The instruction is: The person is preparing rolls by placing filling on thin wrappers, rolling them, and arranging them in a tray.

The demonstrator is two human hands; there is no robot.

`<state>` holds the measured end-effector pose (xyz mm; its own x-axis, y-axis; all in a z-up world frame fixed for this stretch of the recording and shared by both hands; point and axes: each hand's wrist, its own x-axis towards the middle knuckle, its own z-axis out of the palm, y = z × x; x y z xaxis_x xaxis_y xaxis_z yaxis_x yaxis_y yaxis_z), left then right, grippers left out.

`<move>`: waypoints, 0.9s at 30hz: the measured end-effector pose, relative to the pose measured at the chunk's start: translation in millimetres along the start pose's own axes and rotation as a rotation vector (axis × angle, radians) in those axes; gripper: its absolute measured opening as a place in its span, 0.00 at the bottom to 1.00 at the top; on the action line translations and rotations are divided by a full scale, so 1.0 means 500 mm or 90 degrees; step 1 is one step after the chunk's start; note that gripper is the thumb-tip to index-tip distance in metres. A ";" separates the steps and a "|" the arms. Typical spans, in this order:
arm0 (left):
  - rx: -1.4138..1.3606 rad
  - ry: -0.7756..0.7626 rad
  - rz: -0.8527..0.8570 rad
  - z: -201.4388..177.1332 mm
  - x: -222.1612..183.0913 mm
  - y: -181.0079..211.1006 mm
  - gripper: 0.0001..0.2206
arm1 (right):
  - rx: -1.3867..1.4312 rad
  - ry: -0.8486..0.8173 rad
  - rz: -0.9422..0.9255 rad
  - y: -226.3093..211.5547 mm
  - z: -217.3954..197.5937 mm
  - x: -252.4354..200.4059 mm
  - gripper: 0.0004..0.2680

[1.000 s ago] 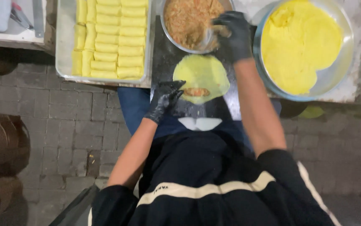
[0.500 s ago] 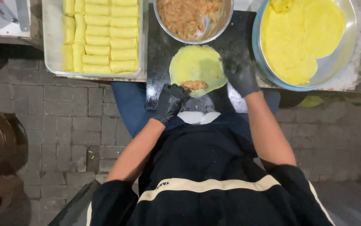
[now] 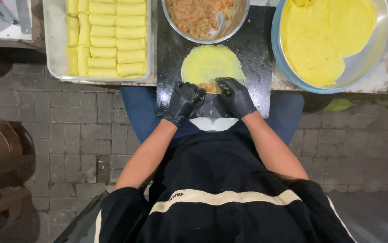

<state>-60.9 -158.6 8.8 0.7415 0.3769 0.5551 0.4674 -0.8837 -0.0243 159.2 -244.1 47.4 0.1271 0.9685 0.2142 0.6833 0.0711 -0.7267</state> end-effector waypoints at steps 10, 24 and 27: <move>0.015 0.033 -0.025 0.032 0.005 -0.010 0.10 | -0.223 0.046 -0.105 -0.010 -0.011 -0.010 0.14; 0.025 0.009 -0.087 0.005 0.089 -0.029 0.09 | -0.122 0.103 -0.203 0.009 0.031 0.054 0.06; -0.340 -0.201 -0.393 -0.137 0.189 -0.029 0.16 | -0.142 0.144 -0.175 0.021 0.027 0.067 0.05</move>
<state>-30.4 -129.2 118.5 0.5655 0.8206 0.0827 0.6001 -0.4781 0.6413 161.0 -207.8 38.5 0.0554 0.8422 0.5363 0.8493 0.2427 -0.4688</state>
